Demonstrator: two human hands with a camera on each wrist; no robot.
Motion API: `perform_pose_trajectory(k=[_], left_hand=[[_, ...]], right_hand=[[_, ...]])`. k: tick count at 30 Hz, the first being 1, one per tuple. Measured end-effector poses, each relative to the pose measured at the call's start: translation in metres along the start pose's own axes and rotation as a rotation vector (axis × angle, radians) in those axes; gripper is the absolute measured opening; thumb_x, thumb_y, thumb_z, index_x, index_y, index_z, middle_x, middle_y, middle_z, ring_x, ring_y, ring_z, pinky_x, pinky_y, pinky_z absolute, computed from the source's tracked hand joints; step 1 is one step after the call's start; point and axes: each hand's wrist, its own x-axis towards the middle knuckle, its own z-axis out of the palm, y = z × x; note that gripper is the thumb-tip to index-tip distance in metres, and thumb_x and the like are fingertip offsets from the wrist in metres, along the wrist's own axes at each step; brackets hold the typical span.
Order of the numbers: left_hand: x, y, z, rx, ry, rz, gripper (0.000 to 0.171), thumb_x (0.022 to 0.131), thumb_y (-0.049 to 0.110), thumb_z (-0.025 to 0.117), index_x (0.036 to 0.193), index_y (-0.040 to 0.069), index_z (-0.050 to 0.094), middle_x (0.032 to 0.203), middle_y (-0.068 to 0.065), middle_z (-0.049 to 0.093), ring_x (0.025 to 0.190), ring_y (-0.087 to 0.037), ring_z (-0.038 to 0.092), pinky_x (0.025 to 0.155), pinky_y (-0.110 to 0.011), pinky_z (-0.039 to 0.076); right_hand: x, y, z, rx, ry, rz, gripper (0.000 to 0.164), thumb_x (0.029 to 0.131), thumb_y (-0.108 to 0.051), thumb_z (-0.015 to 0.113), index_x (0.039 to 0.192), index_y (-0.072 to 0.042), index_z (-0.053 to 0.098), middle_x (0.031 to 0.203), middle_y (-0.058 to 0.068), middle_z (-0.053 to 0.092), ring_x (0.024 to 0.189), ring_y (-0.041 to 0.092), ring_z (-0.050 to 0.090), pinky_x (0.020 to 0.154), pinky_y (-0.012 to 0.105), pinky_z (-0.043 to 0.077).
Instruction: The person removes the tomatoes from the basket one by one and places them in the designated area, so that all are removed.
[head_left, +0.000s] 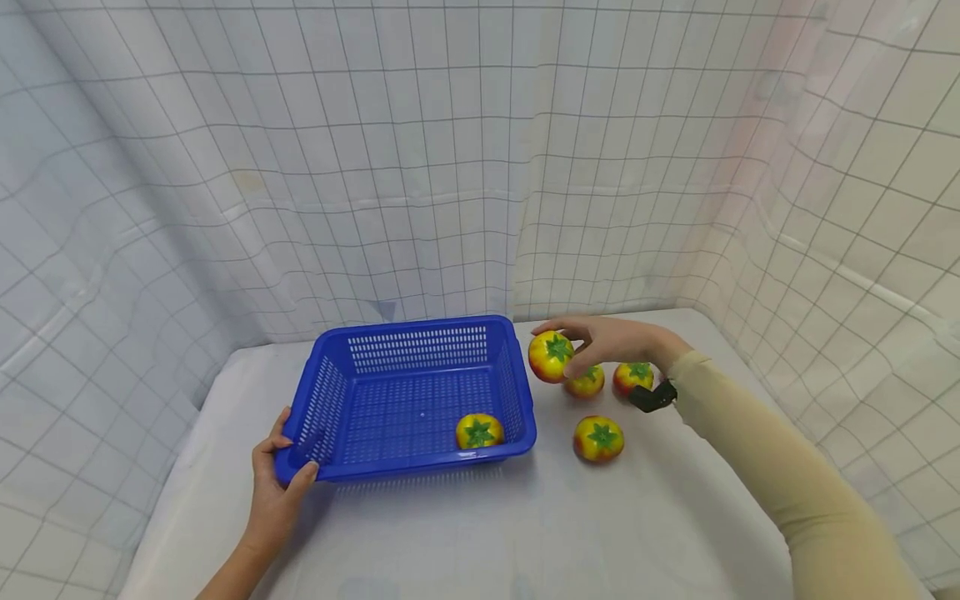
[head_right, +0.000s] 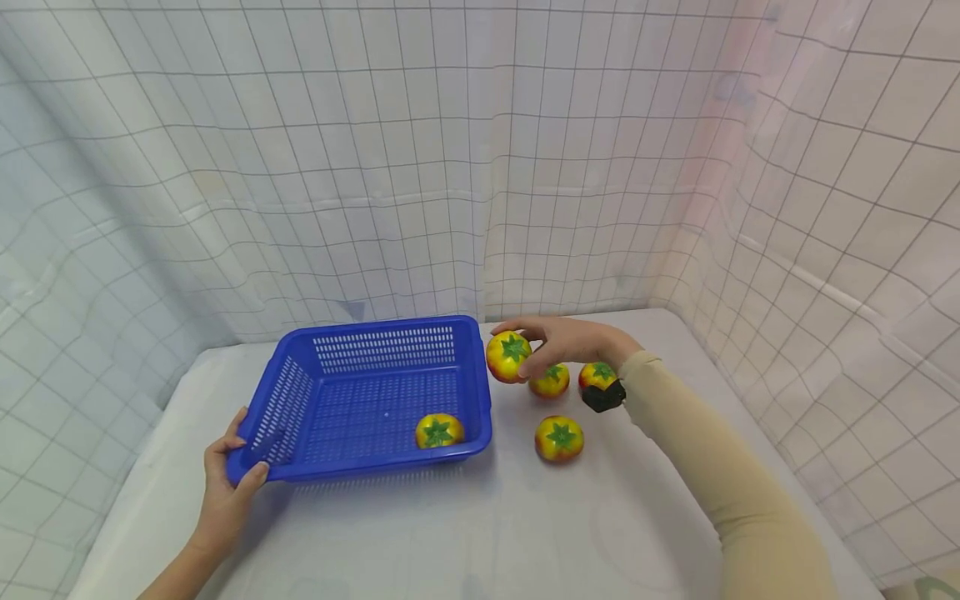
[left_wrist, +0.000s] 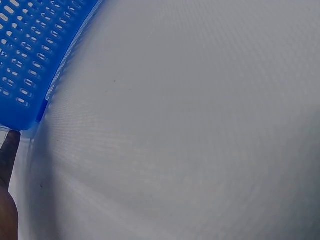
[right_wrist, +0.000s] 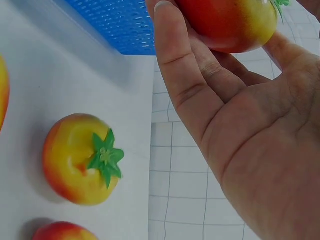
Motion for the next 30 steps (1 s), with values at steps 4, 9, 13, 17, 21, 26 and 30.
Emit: perform_pose_trajectory(k=[4,9,13,17,21,26,30], left_hand=[[0.0,0.001,0.0,0.002,-0.002,-0.004,0.045,0.098,-0.007,0.053,0.126,0.017,0.028,0.171,0.0,0.008,0.153,-0.027,0.014,0.102,-0.008,0.034],[0.001,0.002,0.001,-0.018,-0.002,-0.003,0.045,0.098,-0.008,0.053,0.125,0.017,0.028,0.171,0.0,0.008,0.153,-0.028,0.015,0.102,-0.007,0.035],[-0.001,0.001,0.002,-0.035,-0.003,0.009,0.044,0.097,-0.009,0.052,0.125,0.016,0.028,0.171,0.0,0.009,0.152,-0.027,0.017,0.101,-0.007,0.035],[-0.001,0.001,0.002,-0.024,-0.004,0.01,0.045,0.097,-0.009,0.053,0.125,0.016,0.028,0.171,0.0,0.009,0.152,-0.027,0.017,0.101,-0.007,0.035],[-0.001,0.001,0.0,-0.001,-0.006,0.001,0.044,0.098,-0.007,0.053,0.125,0.017,0.027,0.171,0.001,0.008,0.153,-0.027,0.015,0.101,-0.007,0.035],[-0.001,0.001,0.0,-0.006,-0.011,-0.002,0.044,0.099,-0.007,0.053,0.125,0.017,0.027,0.171,0.001,0.007,0.153,-0.025,0.015,0.101,-0.007,0.034],[-0.001,0.0,0.001,-0.01,-0.011,-0.003,0.043,0.099,-0.007,0.052,0.125,0.017,0.027,0.171,0.0,0.007,0.152,-0.025,0.016,0.101,-0.006,0.035]], right_hand=[[-0.009,0.005,0.0,0.014,0.002,0.015,0.078,0.081,-0.039,0.083,0.149,-0.044,0.045,0.153,-0.005,0.044,0.143,0.027,0.036,0.113,0.063,0.029],[-0.023,0.017,0.001,0.04,0.023,0.04,0.076,0.082,-0.04,0.081,0.15,-0.042,0.045,0.155,-0.001,0.042,0.142,0.029,0.037,0.113,0.062,0.03],[-0.037,0.032,0.002,0.066,0.041,0.048,0.074,0.083,-0.038,0.081,0.148,-0.044,0.046,0.157,0.001,0.039,0.145,0.028,0.034,0.113,0.061,0.031],[-0.05,0.045,0.002,0.084,0.063,0.046,0.073,0.084,-0.035,0.08,0.147,-0.044,0.047,0.155,0.002,0.041,0.141,0.027,0.037,0.111,0.056,0.035],[-0.061,0.057,0.003,0.141,0.072,0.04,0.075,0.085,-0.03,0.079,0.151,-0.038,0.045,0.153,0.005,0.043,0.135,0.029,0.042,0.109,0.054,0.036],[-0.075,0.071,0.006,0.191,0.082,0.049,0.076,0.085,-0.025,0.079,0.152,-0.034,0.044,0.154,0.005,0.041,0.138,0.031,0.04,0.111,0.057,0.033],[-0.086,0.083,0.008,0.19,0.094,0.041,0.075,0.086,-0.023,0.078,0.152,-0.032,0.044,0.152,0.005,0.044,0.134,0.03,0.045,0.108,0.051,0.039]])
